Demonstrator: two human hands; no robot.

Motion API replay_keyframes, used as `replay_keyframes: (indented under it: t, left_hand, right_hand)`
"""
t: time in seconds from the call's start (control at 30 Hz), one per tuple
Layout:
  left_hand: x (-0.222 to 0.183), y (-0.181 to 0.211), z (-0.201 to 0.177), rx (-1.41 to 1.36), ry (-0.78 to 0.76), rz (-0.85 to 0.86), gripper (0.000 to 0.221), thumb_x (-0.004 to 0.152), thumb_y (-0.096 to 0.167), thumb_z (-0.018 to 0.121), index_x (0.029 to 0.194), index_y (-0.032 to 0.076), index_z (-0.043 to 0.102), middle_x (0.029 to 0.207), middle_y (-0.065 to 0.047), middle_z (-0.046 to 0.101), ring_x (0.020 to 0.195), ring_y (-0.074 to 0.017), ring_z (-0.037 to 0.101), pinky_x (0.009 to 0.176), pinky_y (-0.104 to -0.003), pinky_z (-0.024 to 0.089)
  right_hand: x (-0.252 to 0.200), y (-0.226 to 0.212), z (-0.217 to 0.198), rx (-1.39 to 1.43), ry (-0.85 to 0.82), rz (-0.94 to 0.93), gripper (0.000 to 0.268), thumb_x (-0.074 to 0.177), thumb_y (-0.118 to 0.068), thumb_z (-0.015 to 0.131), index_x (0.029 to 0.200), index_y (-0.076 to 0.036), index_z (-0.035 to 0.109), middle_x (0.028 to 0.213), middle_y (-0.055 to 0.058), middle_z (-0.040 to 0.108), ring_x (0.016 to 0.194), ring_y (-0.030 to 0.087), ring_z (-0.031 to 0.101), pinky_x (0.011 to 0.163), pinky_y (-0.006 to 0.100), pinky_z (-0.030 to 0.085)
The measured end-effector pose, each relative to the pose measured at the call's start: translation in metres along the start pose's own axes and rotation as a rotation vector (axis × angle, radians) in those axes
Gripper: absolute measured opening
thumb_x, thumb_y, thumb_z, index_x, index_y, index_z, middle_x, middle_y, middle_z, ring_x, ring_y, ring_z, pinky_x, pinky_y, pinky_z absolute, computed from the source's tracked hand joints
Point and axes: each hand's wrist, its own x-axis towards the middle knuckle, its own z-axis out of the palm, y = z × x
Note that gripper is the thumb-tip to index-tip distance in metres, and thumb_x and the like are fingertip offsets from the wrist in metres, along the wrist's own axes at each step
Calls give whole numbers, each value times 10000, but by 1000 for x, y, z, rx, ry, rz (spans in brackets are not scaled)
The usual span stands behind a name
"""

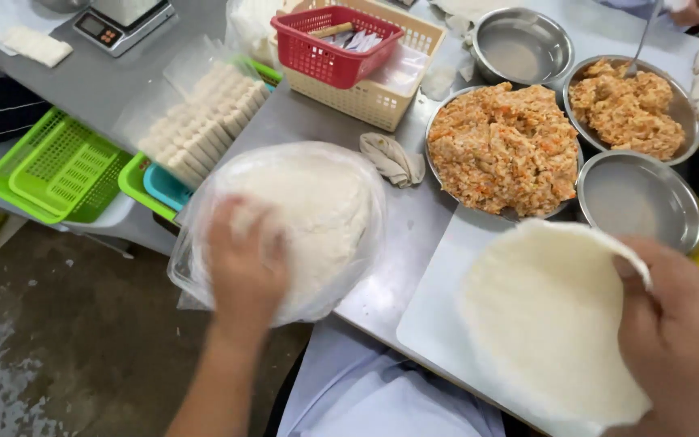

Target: Packaging prepared spring rolls into bags and assembling new spring rolls by filling wrappers with a mixture and rolling them.

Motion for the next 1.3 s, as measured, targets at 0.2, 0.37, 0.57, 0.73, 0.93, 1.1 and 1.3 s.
replay_keyframes:
  t: [0.2, 0.37, 0.57, 0.73, 0.93, 1.1, 1.3]
  left_hand:
    - [-76, 131, 55, -1454, -1085, -608, 634, 962, 403, 596, 1482, 79, 434, 1407, -64, 580, 1156, -144, 654, 980, -291, 525]
    - [-114, 130, 103, -1392, -971, -922, 441, 956, 320, 635, 1329, 87, 612, 1220, -62, 724, 1064, -123, 651, 945, -264, 531]
    - [-117, 112, 107, -1353, -943, -941, 708, 889, -39, 646, 1560, 7, 424, 1428, -155, 603, 1209, -211, 650, 1041, -349, 538]
    - [-95, 121, 75, -1399, -940, -906, 757, 829, -112, 638, 1549, -7, 430, 1319, -109, 613, 1149, -183, 659, 1016, -326, 576]
    - [-101, 115, 84, -1507, -885, -973, 647, 885, -62, 630, 1512, -6, 482, 1184, -84, 604, 1086, -142, 666, 967, -318, 612]
    - [-93, 112, 92, -1359, -909, -1040, 367, 978, 35, 619, 1334, -44, 570, 1018, -139, 657, 926, -190, 733, 841, -317, 671]
    - [-92, 110, 87, -1333, -913, -952, 449, 893, 51, 770, 1285, -23, 563, 1017, -93, 618, 943, -155, 721, 859, -304, 678]
  right_hand:
    - [-71, 79, 130, -90, -47, -415, 578, 848, -116, 546, 1418, -207, 573, 1392, 41, 651, 1205, 286, 621, 1012, 434, 500]
    - [-81, 80, 190, 81, -173, -554, 475, 971, -376, 597, 1358, -101, 615, 1451, 185, 586, 1260, 372, 586, 1074, 473, 457]
    - [-79, 70, 174, 142, -292, -256, 348, 1036, -279, 559, 1347, -164, 666, 1421, 96, 586, 1340, 337, 530, 1104, 496, 442]
    - [-85, 51, 175, 532, -244, -245, 213, 1018, -165, 608, 1159, -94, 751, 1099, 46, 738, 1047, 241, 728, 949, 370, 574]
    - [-91, 34, 188, 602, -197, -301, 403, 863, -276, 825, 1189, -86, 684, 1056, 38, 667, 871, 194, 700, 794, 317, 620]
    - [-89, 26, 184, 564, -254, -286, 228, 944, -159, 720, 1140, -46, 691, 975, 88, 676, 858, 251, 738, 760, 353, 644]
    - [-85, 25, 183, 644, -291, -232, 248, 922, -170, 750, 1134, -49, 709, 962, 74, 710, 866, 209, 736, 784, 325, 633]
